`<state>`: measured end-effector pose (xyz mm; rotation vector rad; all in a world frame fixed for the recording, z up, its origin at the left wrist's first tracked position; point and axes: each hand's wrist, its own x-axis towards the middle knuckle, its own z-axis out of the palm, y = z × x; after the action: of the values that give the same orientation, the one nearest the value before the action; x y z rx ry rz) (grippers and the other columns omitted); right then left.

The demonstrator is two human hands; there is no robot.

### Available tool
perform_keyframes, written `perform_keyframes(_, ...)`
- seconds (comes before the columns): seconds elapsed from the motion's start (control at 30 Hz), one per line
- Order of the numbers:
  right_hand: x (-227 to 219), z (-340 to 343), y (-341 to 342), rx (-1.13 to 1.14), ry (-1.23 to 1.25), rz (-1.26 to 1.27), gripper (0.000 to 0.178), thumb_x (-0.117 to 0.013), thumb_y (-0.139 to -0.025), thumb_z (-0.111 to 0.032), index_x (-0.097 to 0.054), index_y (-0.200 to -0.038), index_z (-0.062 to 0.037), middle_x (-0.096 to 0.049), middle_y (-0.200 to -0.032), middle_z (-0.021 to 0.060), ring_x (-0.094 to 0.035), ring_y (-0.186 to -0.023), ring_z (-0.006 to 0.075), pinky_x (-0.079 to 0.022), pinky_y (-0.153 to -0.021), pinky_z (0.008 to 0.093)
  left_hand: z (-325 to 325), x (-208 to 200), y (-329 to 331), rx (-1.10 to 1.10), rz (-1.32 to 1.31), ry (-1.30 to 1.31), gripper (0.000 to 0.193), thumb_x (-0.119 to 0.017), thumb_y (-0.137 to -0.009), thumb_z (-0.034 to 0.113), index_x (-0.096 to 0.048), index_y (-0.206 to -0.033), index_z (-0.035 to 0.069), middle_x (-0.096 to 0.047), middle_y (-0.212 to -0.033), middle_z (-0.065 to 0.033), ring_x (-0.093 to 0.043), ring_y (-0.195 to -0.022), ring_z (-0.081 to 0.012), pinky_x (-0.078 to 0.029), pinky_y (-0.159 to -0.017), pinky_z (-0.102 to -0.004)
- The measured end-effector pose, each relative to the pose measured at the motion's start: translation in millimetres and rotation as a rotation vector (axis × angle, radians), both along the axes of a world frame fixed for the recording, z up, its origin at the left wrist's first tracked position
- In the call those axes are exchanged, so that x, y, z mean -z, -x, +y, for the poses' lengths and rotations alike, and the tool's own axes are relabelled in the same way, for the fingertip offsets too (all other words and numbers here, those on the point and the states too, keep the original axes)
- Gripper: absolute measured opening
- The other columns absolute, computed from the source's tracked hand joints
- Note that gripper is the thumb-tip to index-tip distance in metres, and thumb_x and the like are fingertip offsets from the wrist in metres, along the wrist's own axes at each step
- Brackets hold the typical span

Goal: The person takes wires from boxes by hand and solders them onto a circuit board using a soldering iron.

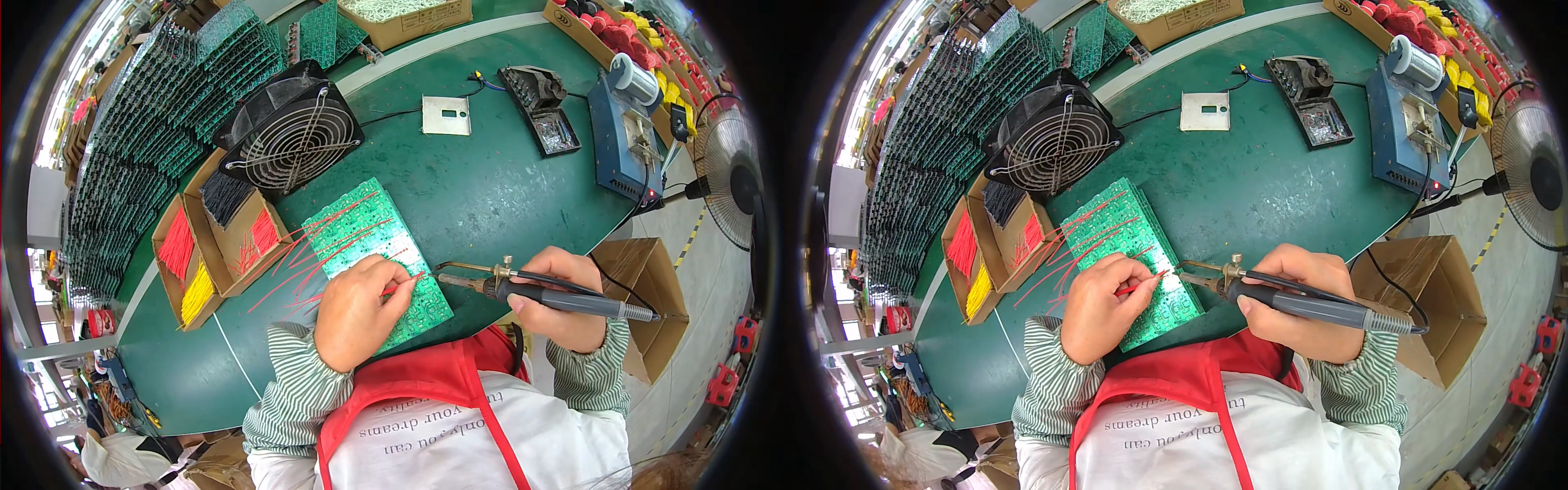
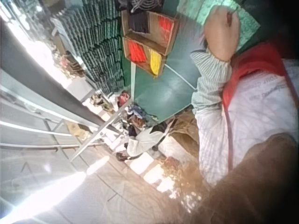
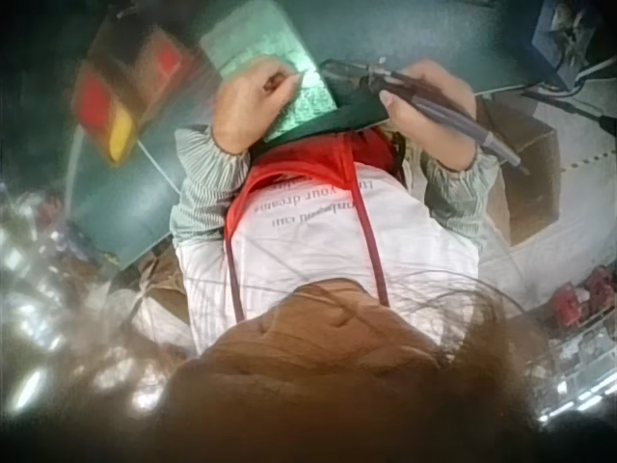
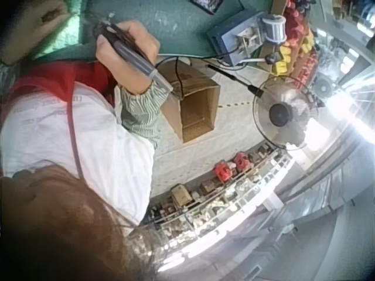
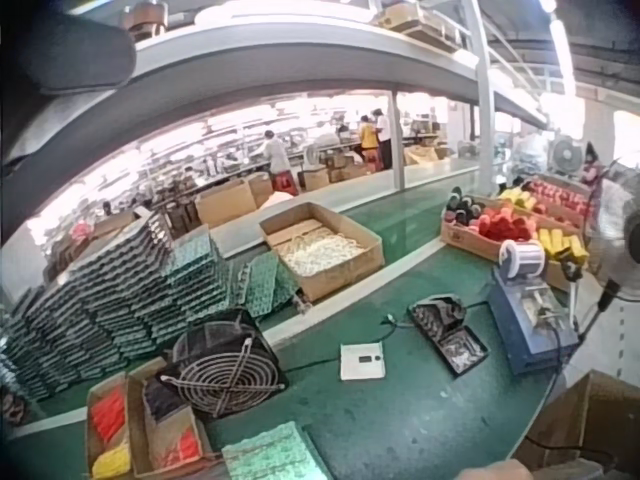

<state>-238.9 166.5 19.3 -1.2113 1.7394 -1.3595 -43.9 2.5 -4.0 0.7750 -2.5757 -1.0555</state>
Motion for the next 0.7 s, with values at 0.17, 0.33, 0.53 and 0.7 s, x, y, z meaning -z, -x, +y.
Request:
perform_keyframes(0.17,0,1,1,0.034,-0.003,-0.032,0.019,-0.073,-0.071,-0.010,-0.061,-0.082,-0.0007,-0.063,-0.066,0.0030,-0.057,-0.056,0.0072,-0.045,-0.052,0.0219,-6,-1,-2,-0.003,-0.032,0.001,0.009,-0.069,-0.079,0.009,-0.063,-0.079,0.002,-0.059,-0.073,-0.0091,-0.059,-0.063,-0.0232,-0.046,-0.056,-0.0328)
perform_keyframes(0.33,-1,-1,-2,0.047,0.005,0.032,0.020,-0.073,-0.071,-0.013,-0.060,-0.081,-0.0013,-0.060,-0.068,0.0039,-0.055,-0.059,0.0100,-0.044,-0.054,0.0252,-4,5,-17,-0.032,0.003,0.036,0.008,-0.065,-0.080,0.012,-0.065,-0.083,0.004,-0.061,-0.078,-0.0114,-0.061,-0.071,-0.0288,-0.049,-0.063,-0.0371)
perform_keyframes(0.53,19,47,23,0.095,-0.175,0.024,0.028,-0.063,-0.087,-0.029,-0.048,-0.087,-0.0052,-0.054,-0.066,0.0027,-0.052,-0.056,0.0081,-0.042,-0.051,0.0229,-23,-16,-69,-0.079,-0.084,0.390,0.011,-0.062,-0.081,0.013,-0.057,-0.081,0.003,-0.056,-0.080,-0.0131,-0.059,-0.074,-0.0328,-0.047,-0.064,-0.0429)
perform_keyframes(0.7,3,6,-3,-0.032,0.109,0.074,0.022,-0.074,-0.079,-0.014,-0.058,-0.085,-0.0004,-0.060,-0.065,0.0061,-0.055,-0.057,0.0121,-0.045,-0.056,0.0255,-13,-47,-118,-0.242,0.040,0.319,0.010,-0.062,-0.081,0.013,-0.059,-0.083,0.004,-0.057,-0.081,-0.0118,-0.058,-0.074,-0.0329,-0.047,-0.065,-0.0420)
